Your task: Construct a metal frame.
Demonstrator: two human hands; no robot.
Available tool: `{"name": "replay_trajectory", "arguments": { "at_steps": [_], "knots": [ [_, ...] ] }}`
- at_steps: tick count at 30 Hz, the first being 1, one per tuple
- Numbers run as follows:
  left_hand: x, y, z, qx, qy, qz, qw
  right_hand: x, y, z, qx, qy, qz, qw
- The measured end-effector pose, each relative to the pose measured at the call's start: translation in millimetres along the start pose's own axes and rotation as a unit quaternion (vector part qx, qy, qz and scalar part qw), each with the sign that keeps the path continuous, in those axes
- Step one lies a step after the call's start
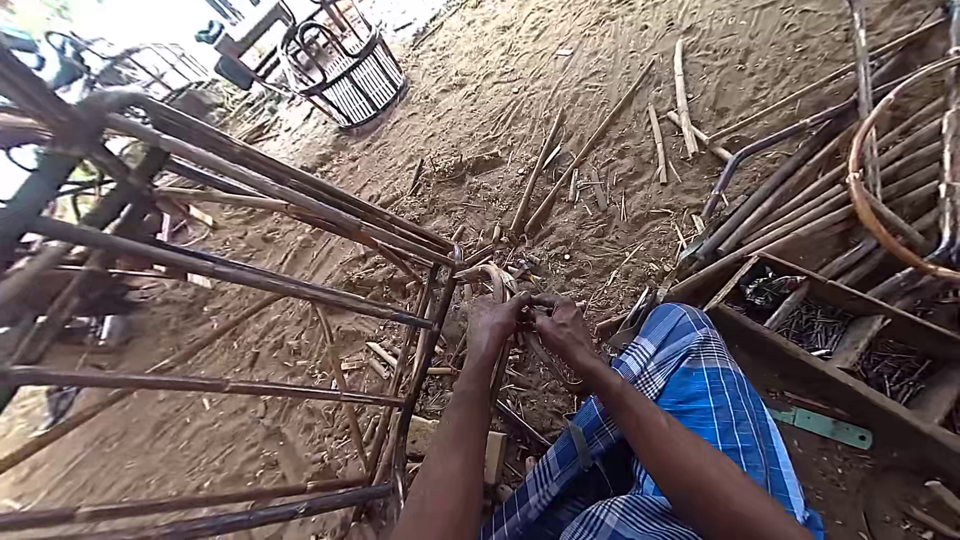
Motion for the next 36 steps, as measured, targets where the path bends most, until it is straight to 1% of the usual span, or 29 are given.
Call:
{"name": "replay_trajectory", "arguments": {
  "at_steps": [2, 4, 6, 9, 11, 13, 15, 16, 18, 20, 21, 22, 23, 24, 25, 26, 27, 28, 29, 31, 32, 33, 35, 36],
  "knots": [
    [5, 8, 5, 0.012, -0.02, 0.025, 0.999, -1, 0, -4, -0.003, 0.032, 0.014, 0.999],
    [11, 17, 13, 0.028, -0.065, 0.05, 0.996, -3, 0, -8, -0.008, 0.055, 0.042, 0.998],
    [16, 19, 17, 0.043, -0.104, 0.074, 0.991, -5, -1, -12, -0.017, 0.054, 0.057, 0.997],
    [20, 16, 19, 0.039, -0.113, 0.094, 0.988, -5, -5, -14, -0.02, 0.062, 0.054, 0.996],
    [20, 21, 21, 0.045, -0.11, 0.088, 0.989, -7, -7, -14, -0.016, 0.065, 0.056, 0.996],
    [17, 20, 24, 0.038, -0.115, 0.086, 0.989, 5, -21, -6, -0.045, 0.042, 0.065, 0.996],
    [10, 20, 13, 0.019, -0.12, 0.081, 0.989, 24, -47, 17, -0.106, -0.026, 0.067, 0.992],
    [10, 19, 9, 0.009, -0.121, 0.07, 0.99, 30, -63, 24, -0.113, -0.057, 0.063, 0.99],
    [8, 17, 3, -0.001, -0.142, 0.066, 0.988, 32, -84, 31, -0.058, -0.12, 0.022, 0.991],
    [13, 27, 12, -0.02, -0.167, 0.086, 0.982, 35, -75, 29, -0.001, -0.146, -0.042, 0.988],
    [22, 32, 24, -0.052, -0.191, 0.101, 0.975, 38, -66, 31, 0.008, -0.155, -0.064, 0.986],
    [31, 32, 38, -0.094, -0.227, 0.105, 0.964, 40, -57, 38, 0.003, -0.169, -0.067, 0.983],
    [36, 27, 51, -0.141, -0.265, 0.093, 0.949, 41, -51, 53, -0.009, -0.184, -0.056, 0.981],
    [37, 19, 62, -0.181, -0.302, 0.065, 0.934, 42, -47, 72, -0.021, -0.198, -0.045, 0.979],
    [34, 9, 71, -0.208, -0.329, 0.021, 0.921, 41, -45, 92, -0.032, -0.21, -0.034, 0.977],
    [29, -1, 78, -0.218, -0.356, -0.025, 0.908, 40, -45, 110, -0.046, -0.211, -0.025, 0.976],
    [25, -10, 85, -0.215, -0.379, -0.063, 0.898, 38, -46, 123, -0.064, -0.203, -0.022, 0.977],
    [23, -17, 90, -0.206, -0.392, -0.084, 0.893, 36, -49, 130, -0.083, -0.195, -0.025, 0.977],
    [21, -24, 94, -0.194, -0.404, -0.093, 0.889, 35, -51, 131, -0.094, -0.186, -0.032, 0.977],
    [13, -35, 105, -0.166, -0.45, -0.097, 0.872, 39, -58, 123, -0.077, -0.165, -0.041, 0.982],
    [11, -39, 109, -0.154, -0.476, -0.083, 0.862, 42, -61, 120, -0.064, -0.151, -0.044, 0.985],
    [13, -45, 111, -0.139, -0.492, -0.052, 0.858, 43, -63, 119, -0.055, -0.138, -0.048, 0.988],
    [40, -55, 107, -0.104, -0.471, 0.06, 0.874, 39, -63, 120, -0.048, -0.12, -0.047, 0.99],
    [60, -60, 105, -0.09, -0.429, 0.118, 0.891, 39, -62, 117, -0.04, -0.107, -0.036, 0.993]
  ]
}}
Point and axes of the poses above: each hand's wrist, its own y-axis away from the middle knuckle, its own x-axis out of the back of the hand, z = x × y, the point moved 9 cm from there along -y, towards the middle knuckle, and after that the axes turned 10 degrees about -z, right-handed, at the moved point
